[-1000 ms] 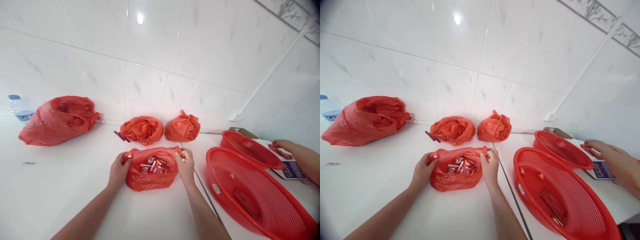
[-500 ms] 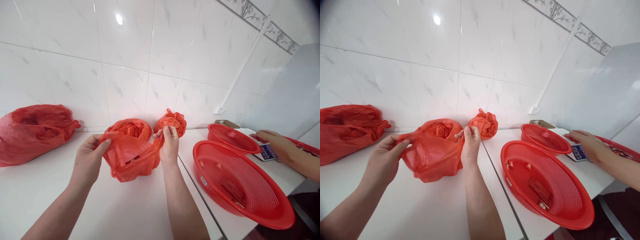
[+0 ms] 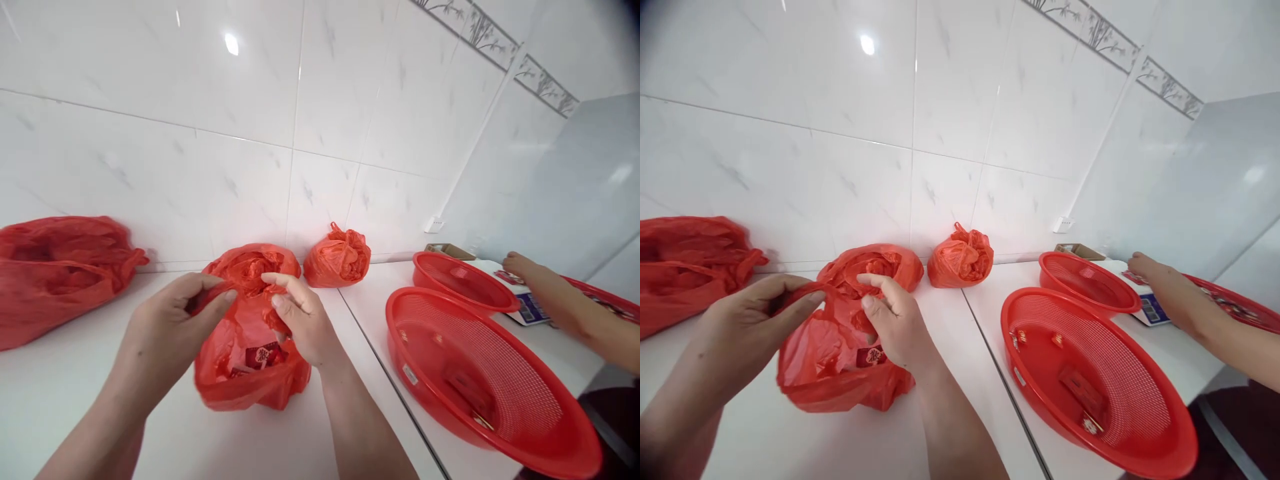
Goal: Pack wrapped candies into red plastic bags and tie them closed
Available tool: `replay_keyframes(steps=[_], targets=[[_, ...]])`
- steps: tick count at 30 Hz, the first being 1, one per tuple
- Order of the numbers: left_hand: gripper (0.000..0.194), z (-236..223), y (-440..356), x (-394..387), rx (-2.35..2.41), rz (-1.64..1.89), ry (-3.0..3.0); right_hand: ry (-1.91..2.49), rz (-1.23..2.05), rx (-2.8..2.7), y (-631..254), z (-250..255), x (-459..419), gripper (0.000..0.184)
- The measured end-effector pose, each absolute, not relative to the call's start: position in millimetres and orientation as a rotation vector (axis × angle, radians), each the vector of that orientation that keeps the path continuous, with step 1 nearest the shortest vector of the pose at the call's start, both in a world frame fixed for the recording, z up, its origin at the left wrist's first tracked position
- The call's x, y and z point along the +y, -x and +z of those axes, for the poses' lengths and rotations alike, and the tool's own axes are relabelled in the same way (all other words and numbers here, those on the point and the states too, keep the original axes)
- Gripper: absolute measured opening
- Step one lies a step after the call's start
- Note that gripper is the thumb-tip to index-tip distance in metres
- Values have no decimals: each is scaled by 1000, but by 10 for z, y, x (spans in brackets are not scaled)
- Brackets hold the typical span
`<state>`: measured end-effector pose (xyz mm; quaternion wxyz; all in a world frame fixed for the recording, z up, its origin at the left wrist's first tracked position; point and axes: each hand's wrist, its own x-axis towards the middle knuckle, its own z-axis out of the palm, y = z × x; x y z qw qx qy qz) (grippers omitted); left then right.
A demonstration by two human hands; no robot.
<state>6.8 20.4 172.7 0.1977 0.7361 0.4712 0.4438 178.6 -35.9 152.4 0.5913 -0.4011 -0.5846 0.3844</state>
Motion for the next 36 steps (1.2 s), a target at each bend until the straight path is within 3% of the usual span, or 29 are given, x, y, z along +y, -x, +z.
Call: replay_keyframes(steps=[5,10,15,21,31,34,36], targets=[[16,1739,-247,186,780,1251,-1740,995,1033,-1491,-1779,1533,-354,50],[18,1717,-390,126,540,1207,-1605,990,1115,-1430,-1753,1524,-294,24],[19,1631,-369,122,657,1421,-1846,1131,892,-1236,-1796,1488,-205,29],[14,1453,-394,166,668,1131,-2289,1152,839,-1156,-1801,1511,-225,36],[13,1356,-334,294,884,1249,-2042,1015,909,-1563,-1930,1497,-255,44],[13,1346,-330,288,885,1112,-1957,1141,917,-1581,-1900,1485,-237,25],[12,1349,-333,272,926,1067,-1937,1238,914,-1562,-1873,1456,-203,28]])
